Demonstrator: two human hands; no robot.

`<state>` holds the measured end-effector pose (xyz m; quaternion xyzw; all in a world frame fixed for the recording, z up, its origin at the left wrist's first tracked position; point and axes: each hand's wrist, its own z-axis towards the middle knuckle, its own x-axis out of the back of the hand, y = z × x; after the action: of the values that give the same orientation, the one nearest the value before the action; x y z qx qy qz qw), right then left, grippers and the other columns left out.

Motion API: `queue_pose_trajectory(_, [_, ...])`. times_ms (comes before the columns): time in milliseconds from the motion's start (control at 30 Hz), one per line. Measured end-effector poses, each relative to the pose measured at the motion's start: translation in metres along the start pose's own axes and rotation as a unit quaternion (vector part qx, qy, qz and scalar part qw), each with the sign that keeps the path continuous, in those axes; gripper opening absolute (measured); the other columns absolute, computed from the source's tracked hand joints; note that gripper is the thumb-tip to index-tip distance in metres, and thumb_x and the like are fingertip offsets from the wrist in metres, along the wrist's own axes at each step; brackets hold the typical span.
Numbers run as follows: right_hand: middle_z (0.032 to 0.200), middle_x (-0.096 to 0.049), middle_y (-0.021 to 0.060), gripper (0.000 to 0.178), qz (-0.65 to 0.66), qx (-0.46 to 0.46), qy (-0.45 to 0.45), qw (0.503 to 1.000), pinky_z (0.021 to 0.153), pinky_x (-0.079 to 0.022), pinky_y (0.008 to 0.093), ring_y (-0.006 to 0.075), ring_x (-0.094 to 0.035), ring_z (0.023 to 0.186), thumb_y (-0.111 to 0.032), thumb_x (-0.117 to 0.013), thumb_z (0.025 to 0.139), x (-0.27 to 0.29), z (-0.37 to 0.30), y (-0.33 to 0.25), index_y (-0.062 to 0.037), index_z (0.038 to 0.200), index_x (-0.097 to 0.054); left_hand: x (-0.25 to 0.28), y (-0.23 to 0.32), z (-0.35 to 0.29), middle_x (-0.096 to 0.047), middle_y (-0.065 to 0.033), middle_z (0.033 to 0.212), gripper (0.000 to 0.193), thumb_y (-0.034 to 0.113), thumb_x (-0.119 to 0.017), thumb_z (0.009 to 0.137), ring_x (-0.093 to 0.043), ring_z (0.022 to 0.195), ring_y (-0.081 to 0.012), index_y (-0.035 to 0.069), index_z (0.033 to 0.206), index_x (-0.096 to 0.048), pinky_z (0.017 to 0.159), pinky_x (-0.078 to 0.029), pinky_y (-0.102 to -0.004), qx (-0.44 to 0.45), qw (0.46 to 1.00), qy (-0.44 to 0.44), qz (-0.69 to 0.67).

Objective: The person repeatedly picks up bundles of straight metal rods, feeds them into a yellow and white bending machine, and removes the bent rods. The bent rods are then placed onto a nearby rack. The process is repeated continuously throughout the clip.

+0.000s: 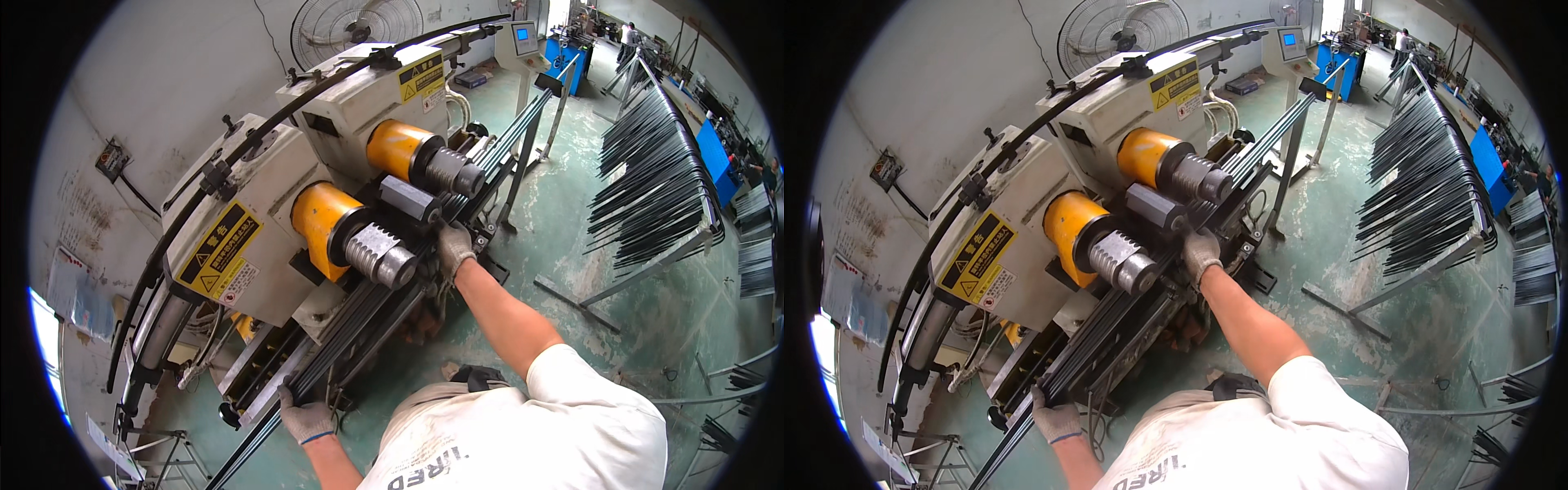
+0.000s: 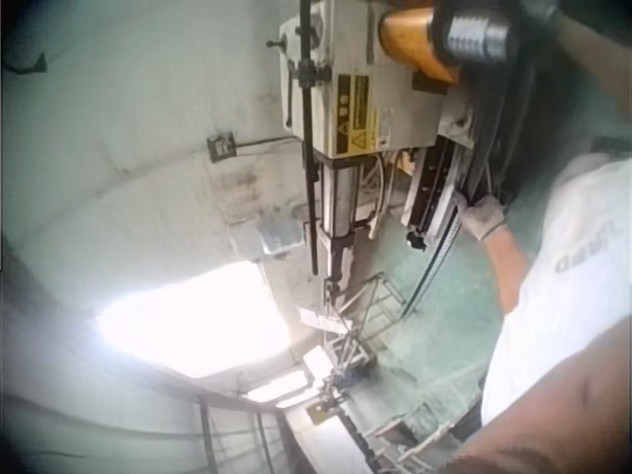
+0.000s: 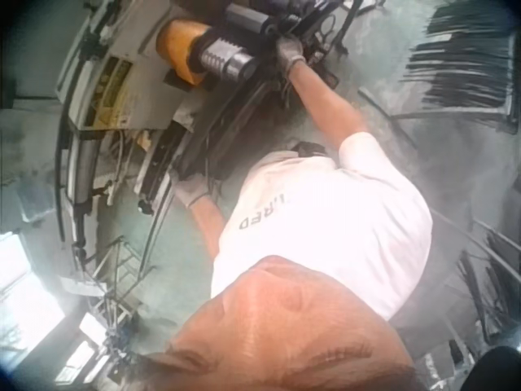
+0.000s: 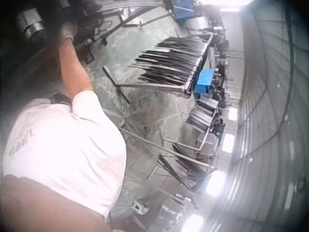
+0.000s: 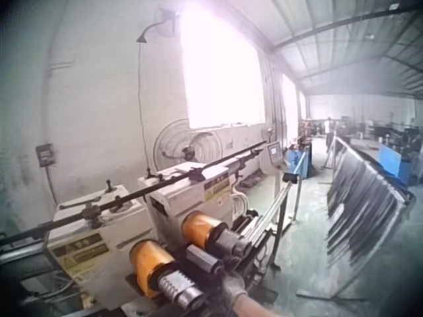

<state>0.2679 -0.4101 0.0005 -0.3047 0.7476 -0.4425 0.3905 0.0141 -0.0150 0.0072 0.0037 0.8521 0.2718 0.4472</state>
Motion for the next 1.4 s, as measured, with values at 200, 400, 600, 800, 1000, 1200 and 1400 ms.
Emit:
queue_pose_trajectory(200, [0.084, -0.073, 0.0076, 0.022, 0.023, -0.031, -0.030, 0.999, 0.058, -0.047, 0.0364, 0.0191, -0.064, 0.065, -0.022, -0.076, 0.095, -0.005, 0.003, -0.008, -0.0032, 0.106, -0.076, 0.041, 0.036, 0.015, -0.077, -0.0180, 0.130, 0.039, 0.027, -0.062, 0.112, -0.071, 0.127, -0.0337, -0.005, 0.129, -0.074, 0.119, -0.052, -0.0533, -0.058, 0.998, -0.037, -0.008])
queue_pose_trajectory(400, [0.093, -0.076, 0.0087, 0.012, 0.090, -0.028, -0.029, 0.995, 0.059, -0.052, 0.0390, 0.0239, -0.070, 0.070, -0.015, -0.068, 0.099, -0.016, 0.003, -0.006, -0.0041, 0.100, -0.073, 0.084, 0.111, 0.024, -0.078, -0.0157, 0.125, 0.040, 0.029, -0.057, 0.114, -0.072, 0.121, -0.0324, -0.005, 0.127, -0.074, 0.117, -0.053, -0.0521, -0.183, 0.982, -0.011, 0.052])
queue_pose_trajectory(600, [0.093, -0.075, 0.0078, 0.020, 0.116, 0.018, -0.008, 0.993, 0.066, -0.053, 0.0375, 0.0218, -0.070, 0.075, -0.022, -0.065, 0.105, -0.012, 0.033, 0.025, -0.0035, 0.105, -0.074, 0.068, 0.089, 0.043, -0.079, -0.0163, 0.126, 0.034, 0.025, -0.067, 0.110, -0.073, 0.122, -0.0301, -0.005, 0.126, -0.075, 0.118, -0.054, -0.0464, -0.164, 0.985, 0.005, 0.047])
queue_pose_trajectory(800, [0.094, -0.073, 0.0047, 0.034, -0.019, 0.028, -0.006, 0.999, 0.075, -0.051, 0.0343, 0.0150, -0.064, 0.083, -0.035, -0.070, 0.107, 0.001, 0.014, 0.022, -0.0017, 0.108, -0.075, 0.022, -0.006, 0.033, -0.077, -0.0176, 0.134, 0.037, 0.026, -0.069, 0.110, -0.071, 0.127, -0.0321, -0.003, 0.131, -0.074, 0.119, -0.053, -0.0486, -0.063, 0.997, -0.042, 0.027])
queue_pose_trajectory(1000, [0.113, -0.077, 0.0047, 0.039, -0.050, 0.143, -0.015, 0.988, 0.096, -0.051, 0.0308, 0.0126, -0.065, 0.104, -0.032, -0.066, 0.111, 0.040, -0.015, 0.012, 0.0026, 0.125, -0.077, 0.012, 0.021, 0.021, -0.077, -0.0170, 0.132, 0.035, 0.025, -0.063, 0.113, -0.071, 0.127, -0.0324, -0.002, 0.133, -0.073, 0.117, -0.054, -0.0485, -0.129, 0.991, 0.008, -0.021])
queue_pose_trajectory(1200, [0.122, -0.077, 0.0075, 0.053, -0.101, 0.048, -0.004, 0.994, 0.103, -0.052, 0.0336, 0.0168, -0.068, 0.112, -0.040, -0.067, 0.111, 0.134, -0.015, 0.066, 0.0067, 0.135, -0.072, 0.050, 0.041, 0.036, -0.079, -0.0141, 0.126, 0.031, 0.026, -0.063, 0.113, -0.073, 0.121, -0.0294, 0.001, 0.127, -0.075, 0.113, -0.057, -0.0454, -0.168, 0.985, -0.026, -0.013])
queue_pose_trajectory(1400, [0.136, -0.075, 0.0163, 0.063, -0.210, 0.007, -0.042, 0.977, 0.107, -0.052, 0.0376, 0.0237, -0.069, 0.120, -0.044, -0.068, 0.109, 0.149, -0.030, 0.088, 0.0084, 0.144, -0.066, 0.000, -0.012, 0.014, -0.078, -0.0118, 0.127, 0.034, 0.032, -0.062, 0.114, -0.071, 0.121, -0.0292, 0.005, 0.129, -0.075, 0.112, -0.055, -0.0467, -0.138, 0.990, -0.009, 0.020])
